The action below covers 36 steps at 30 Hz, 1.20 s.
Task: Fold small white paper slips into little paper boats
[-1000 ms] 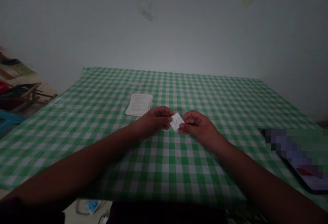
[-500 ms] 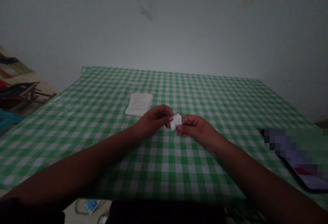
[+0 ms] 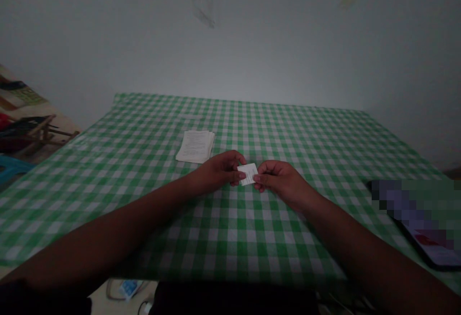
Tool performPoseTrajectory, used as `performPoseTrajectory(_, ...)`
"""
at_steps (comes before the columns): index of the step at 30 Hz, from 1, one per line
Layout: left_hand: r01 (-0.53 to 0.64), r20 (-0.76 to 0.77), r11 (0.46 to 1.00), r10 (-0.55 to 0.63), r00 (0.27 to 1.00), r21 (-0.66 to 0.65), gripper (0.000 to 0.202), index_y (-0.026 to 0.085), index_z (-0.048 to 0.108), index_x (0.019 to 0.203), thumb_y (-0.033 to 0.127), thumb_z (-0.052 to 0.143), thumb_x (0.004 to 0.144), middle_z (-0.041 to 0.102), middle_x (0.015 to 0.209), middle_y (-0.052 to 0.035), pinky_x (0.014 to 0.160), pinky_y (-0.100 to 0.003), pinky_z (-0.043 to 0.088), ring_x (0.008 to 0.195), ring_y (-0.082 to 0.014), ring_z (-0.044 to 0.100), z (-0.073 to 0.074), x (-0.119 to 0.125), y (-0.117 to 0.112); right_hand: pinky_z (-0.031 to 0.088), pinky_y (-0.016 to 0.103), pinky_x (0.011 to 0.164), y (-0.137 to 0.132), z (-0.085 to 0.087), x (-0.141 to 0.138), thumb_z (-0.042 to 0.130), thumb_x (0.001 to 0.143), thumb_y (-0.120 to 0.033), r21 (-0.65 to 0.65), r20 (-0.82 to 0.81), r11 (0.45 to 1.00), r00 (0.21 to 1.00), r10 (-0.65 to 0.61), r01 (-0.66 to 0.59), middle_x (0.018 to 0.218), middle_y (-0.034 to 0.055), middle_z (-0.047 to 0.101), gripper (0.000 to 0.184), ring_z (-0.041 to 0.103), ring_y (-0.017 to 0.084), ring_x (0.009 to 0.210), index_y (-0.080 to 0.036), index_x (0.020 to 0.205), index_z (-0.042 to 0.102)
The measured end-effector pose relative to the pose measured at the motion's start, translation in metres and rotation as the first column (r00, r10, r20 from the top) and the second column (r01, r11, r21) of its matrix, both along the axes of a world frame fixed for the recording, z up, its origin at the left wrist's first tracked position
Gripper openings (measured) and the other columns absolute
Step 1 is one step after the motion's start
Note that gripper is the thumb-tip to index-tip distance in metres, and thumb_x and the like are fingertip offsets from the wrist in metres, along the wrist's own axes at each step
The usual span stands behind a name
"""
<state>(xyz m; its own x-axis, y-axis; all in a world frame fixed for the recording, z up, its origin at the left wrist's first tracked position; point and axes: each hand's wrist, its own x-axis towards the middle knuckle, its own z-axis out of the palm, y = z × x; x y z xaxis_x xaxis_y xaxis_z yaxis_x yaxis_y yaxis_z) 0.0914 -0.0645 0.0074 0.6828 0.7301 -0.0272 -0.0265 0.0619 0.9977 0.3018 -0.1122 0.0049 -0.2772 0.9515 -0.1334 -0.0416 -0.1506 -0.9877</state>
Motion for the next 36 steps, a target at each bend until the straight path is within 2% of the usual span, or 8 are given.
performPoseTrajectory(8, 0.064, -0.014, 0.997, -0.065, 0.998, -0.038, 0.032, 0.015, 0.055, 0.099, 0.025, 0.076, 0.077, 0.061, 0.072, 0.0031, 0.057, -0.022, 0.046, 0.059, -0.008, 0.056, 0.003, -0.002, 0.005, 0.045, 0.027, 0.058, 0.0, 0.005, 0.002, 0.077, 0.073, -0.032, -0.009, 0.032, 0.999, 0.999, 0.039, -0.038, 0.063, -0.001, 0.066, 0.021, 0.058, 0.011, 0.057, -0.018, 0.07, 0.062)
performPoseTrajectory(13, 0.058, -0.016, 0.995, -0.059, 0.998, -0.075, 0.032, 0.015, 0.056, 0.098, 0.026, 0.077, 0.076, 0.062, 0.075, 0.0023, 0.057, -0.022, 0.046, 0.059, -0.0076, 0.056, 0.004, -0.001, 0.002, 0.045, 0.028, 0.061, 0.001, 0.007, 0.005, 0.075, 0.076, -0.03, 0.011, 0.057, 0.996, 0.994, 0.089, -0.09, 0.065, -0.0004, 0.065, 0.019, 0.058, 0.012, 0.06, -0.018, 0.071, 0.063)
performPoseTrajectory(16, 0.008, -0.013, 0.996, -0.009, 1.0, -0.084, 0.031, 0.016, 0.055, 0.096, 0.026, 0.076, 0.076, 0.062, 0.076, 0.0024, 0.057, -0.021, 0.047, 0.059, -0.0076, 0.056, 0.003, -0.001, 0.0, 0.045, 0.028, 0.065, 0.002, 0.006, 0.004, 0.073, 0.078, -0.029, 0.069, 0.058, 0.992, 0.993, 0.106, -0.109, 0.074, -0.0003, 0.066, 0.013, 0.057, 0.012, 0.065, -0.018, 0.084, 0.069)
performPoseTrajectory(18, -0.02, -0.012, 0.996, 0.019, 1.0, -0.085, 0.03, 0.015, 0.055, 0.096, 0.026, 0.075, 0.077, 0.063, 0.076, 0.002, 0.058, -0.022, 0.048, 0.06, -0.0079, 0.057, 0.004, -0.001, -0.001, 0.045, 0.028, 0.065, 0.002, 0.005, 0.004, 0.073, 0.079, -0.028, 0.11, 0.062, 0.987, 0.992, 0.112, -0.118, 0.08, -0.0002, 0.067, 0.018, 0.056, 0.012, 0.067, -0.02, 0.094, 0.071)
performPoseTrajectory(20, -0.033, -0.009, 0.996, 0.033, 0.999, -0.082, 0.029, 0.015, 0.056, 0.096, 0.026, 0.075, 0.077, 0.063, 0.076, 0.002, 0.059, -0.023, 0.049, 0.06, -0.0083, 0.057, 0.005, -0.001, -0.002, 0.044, 0.028, 0.064, 0.002, 0.004, 0.004, 0.073, 0.08, -0.029, 0.127, 0.089, 0.983, 0.989, 0.118, -0.129, 0.079, -0.0002, 0.066, 0.016, 0.055, 0.012, 0.067, -0.02, 0.093, 0.072)
performPoseTrajectory(24, -0.036, -0.004, 0.998, 0.036, 0.999, -0.06, 0.027, 0.015, 0.057, 0.094, 0.024, 0.075, 0.076, 0.062, 0.071, 0.0033, 0.059, -0.022, 0.048, 0.059, -0.0084, 0.058, 0.008, -0.001, -0.004, 0.043, 0.029, 0.064, 0.001, -0.001, 0.004, 0.072, 0.082, -0.034, 0.101, 0.127, 0.982, 0.981, 0.148, -0.161, 0.072, -0.0002, 0.064, 0.015, 0.054, 0.012, 0.066, -0.019, 0.085, 0.073)
performPoseTrajectory(30, -0.01, 0.009, 0.999, 0.011, 1.0, -0.03, 0.025, 0.013, 0.058, 0.091, 0.024, 0.075, 0.077, 0.061, 0.07, 0.0033, 0.058, -0.022, 0.046, 0.059, -0.0076, 0.056, 0.012, 0.0, -0.004, 0.039, 0.026, 0.058, -0.002, -0.004, 0.002, 0.076, 0.078, -0.032, -0.056, -0.062, 0.987, 0.988, 0.145, -0.148, 0.071, -0.0012, 0.061, 0.014, 0.05, 0.01, 0.062, -0.02, 0.084, 0.074)
performPoseTrajectory(36, 0.066, -0.004, 0.998, -0.066, 0.998, -0.018, 0.023, 0.013, 0.059, 0.091, 0.022, 0.074, 0.077, 0.062, 0.072, 0.002, 0.058, -0.021, 0.045, 0.06, -0.0076, 0.055, 0.015, -0.002, -0.001, 0.04, 0.027, 0.06, -0.001, 0.001, 0.002, 0.075, 0.077, -0.032, -0.021, -0.018, 0.984, 0.985, 0.174, -0.174, 0.076, 0.0001, 0.061, 0.014, 0.049, 0.011, 0.065, -0.019, 0.083, 0.074)
